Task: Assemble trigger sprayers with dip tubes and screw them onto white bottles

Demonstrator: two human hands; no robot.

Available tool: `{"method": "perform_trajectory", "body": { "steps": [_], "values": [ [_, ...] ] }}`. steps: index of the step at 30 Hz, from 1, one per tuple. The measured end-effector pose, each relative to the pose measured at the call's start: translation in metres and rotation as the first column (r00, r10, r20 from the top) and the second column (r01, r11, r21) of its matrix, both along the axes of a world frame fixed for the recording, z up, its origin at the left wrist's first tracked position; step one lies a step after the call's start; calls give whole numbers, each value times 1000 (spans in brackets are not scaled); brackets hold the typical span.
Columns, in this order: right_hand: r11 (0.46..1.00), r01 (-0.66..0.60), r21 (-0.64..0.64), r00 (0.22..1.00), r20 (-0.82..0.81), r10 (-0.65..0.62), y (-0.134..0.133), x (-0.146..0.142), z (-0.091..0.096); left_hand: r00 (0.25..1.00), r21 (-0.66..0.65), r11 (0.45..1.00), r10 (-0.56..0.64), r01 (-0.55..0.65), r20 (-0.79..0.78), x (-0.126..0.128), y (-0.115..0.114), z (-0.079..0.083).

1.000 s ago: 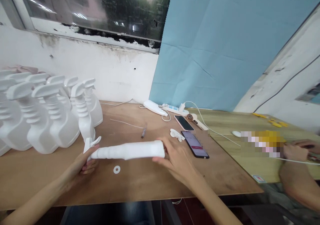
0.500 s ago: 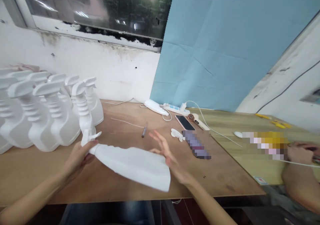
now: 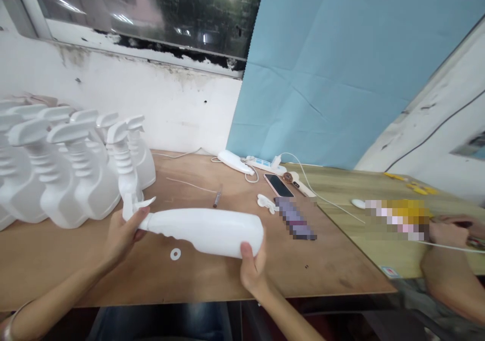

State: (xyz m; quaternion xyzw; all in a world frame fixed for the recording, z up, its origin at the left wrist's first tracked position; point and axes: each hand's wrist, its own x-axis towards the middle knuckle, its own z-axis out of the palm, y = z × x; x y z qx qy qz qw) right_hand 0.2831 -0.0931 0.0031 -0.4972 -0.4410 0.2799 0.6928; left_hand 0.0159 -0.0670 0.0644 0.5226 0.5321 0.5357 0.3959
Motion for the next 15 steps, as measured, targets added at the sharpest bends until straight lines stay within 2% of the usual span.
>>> {"method": "perform_trajectory", "body": {
  "steps": [1, 3, 5, 7, 9, 12, 15],
  "values": [
    [994, -46, -103, 996, -80, 38, 1, -8, 2, 995, 61, 998, 28, -22, -99, -1, 0, 3],
    [934, -215, -286, 956, -258, 141, 5, -22, 8, 955, 202, 979, 85, -28, -283, -3, 1, 12],
    [870, -336, -362, 898, -401, 180, 7, -33, 11, 910, 295, 956, 110, 14, -400, -4, 3, 24],
    [868, -346, -355, 866, -476, 150, 8, -41, 12, 882, 285, 957, 83, 60, -464, -3, 5, 38],
    [905, -314, -286, 847, -515, 131, 9, -48, 11, 867, 214, 972, 25, 94, -497, 0, 7, 54],
    [960, -239, -147, 818, -563, 118, 11, -57, 10, 867, 154, 983, -14, 104, -497, 7, 6, 77],
    [973, -208, -99, 783, -614, 105, 16, -57, 17, 879, 97, 981, -103, 167, -465, 12, -2, 97]
  ]
}}
